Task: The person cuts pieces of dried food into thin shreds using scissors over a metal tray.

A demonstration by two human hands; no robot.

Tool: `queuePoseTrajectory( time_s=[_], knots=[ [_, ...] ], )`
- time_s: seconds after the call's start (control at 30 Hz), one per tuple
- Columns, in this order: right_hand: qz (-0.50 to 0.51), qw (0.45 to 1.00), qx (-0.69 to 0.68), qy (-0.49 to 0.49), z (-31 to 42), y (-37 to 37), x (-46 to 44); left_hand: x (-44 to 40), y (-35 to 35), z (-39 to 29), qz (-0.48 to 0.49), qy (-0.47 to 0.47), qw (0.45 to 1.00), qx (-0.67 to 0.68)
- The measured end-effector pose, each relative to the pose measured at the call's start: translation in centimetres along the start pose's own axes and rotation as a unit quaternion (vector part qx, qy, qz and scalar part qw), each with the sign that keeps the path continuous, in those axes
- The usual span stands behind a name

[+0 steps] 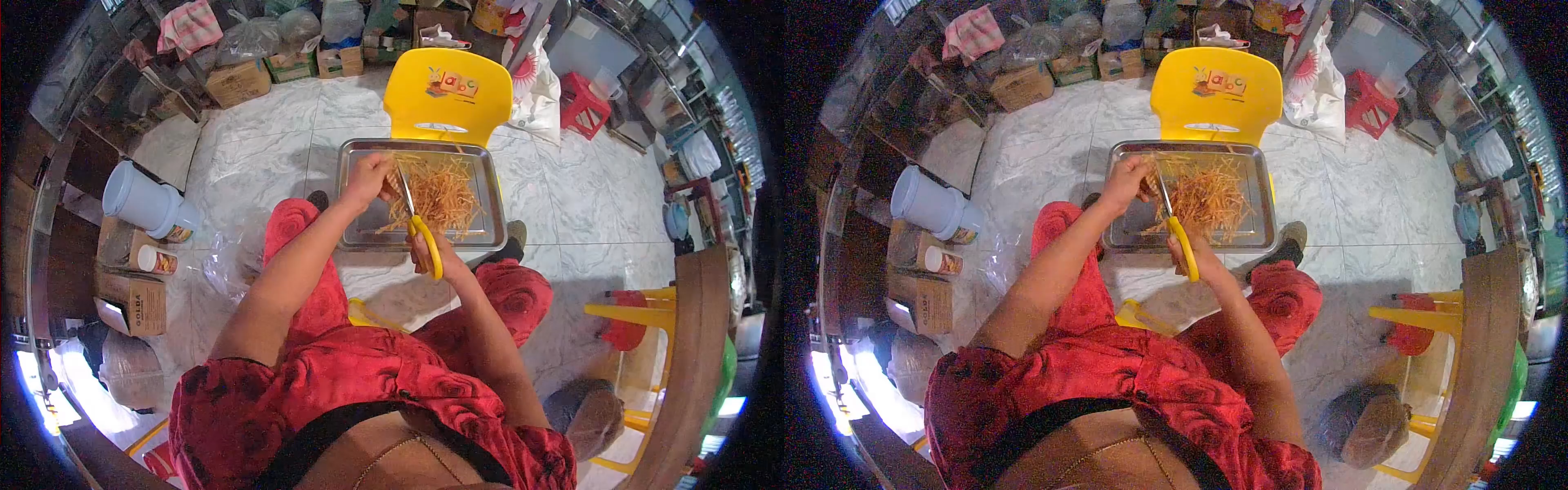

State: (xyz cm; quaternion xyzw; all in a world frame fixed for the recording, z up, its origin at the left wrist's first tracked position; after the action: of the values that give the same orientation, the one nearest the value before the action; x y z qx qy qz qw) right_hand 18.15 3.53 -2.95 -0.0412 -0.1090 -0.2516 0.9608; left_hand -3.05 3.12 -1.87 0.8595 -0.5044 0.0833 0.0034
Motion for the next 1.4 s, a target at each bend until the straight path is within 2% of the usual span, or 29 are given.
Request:
queuePoseTrajectory(
  time_s=[0.13,0.33,0.4,0.53,0.77,0.93,1.0,1.13,1.3,1.4],
  knots=[
    [-0.007,1.0,-0.019,-0.003,0.1,0.1,-0.3,0.7,-0.9,0.5,0.032,-0.009,0.997,-0.074],
    [-0.043,0.999,-0.01,0.025,-0.3,-0.1,-0.6,0.4,-0.9,0.7,0.055,0.007,0.998,-0.041],
    [-0.077,0.996,-0.035,-0.007,0.3,-0.3,-0.3,0.4,-1.0,0.7,0.048,0.014,0.998,-0.03],
    [-0.064,0.996,-0.05,-0.028,0.5,-0.1,-0.4,0.5,-1.1,0.5,0.045,0.008,0.999,-0.001],
    [-0.094,0.995,-0.029,0.0,-0.1,-0.6,-0.4,0.8,-1.1,0.4,0.04,-0.004,0.999,-0.009],
    [-0.083,0.995,-0.049,0.015,-1.2,-0.1,-1.2,1.2,-1.5,0.9,0.114,0.046,0.992,-0.016],
    [-0.084,0.995,-0.051,-0.023,-1.1,-0.1,-1.2,1.3,-1.5,0.6,0.113,0.046,0.992,-0.02],
    [-0.102,0.993,-0.055,0.0,-0.6,-0.3,-0.9,1.4,-1.7,0.5,0.105,0.05,0.993,-0.022],
    [-0.132,0.99,-0.024,-0.033,0.7,-0.4,-0.7,1.3,-1.7,0.5,0.113,0.047,0.992,-0.011],
    [-0.111,0.992,-0.054,-0.029,0.5,-0.1,-0.8,1.2,-1.9,0.6,0.123,0.041,0.992,-0.006]
  ],
)
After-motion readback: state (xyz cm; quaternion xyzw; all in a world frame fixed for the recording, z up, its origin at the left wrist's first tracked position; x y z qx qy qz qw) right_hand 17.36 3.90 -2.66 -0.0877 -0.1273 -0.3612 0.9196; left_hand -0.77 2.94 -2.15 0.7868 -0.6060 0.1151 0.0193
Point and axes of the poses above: each hand's wrist, its own x-axis away from the middle knuckle, its own y-axis out of the back of the hand, z = x × y, the point moved 1 cm from there along -x, towards the middle knuckle, and after that the axes turned 1 degree about y, right-handed, at the moved point
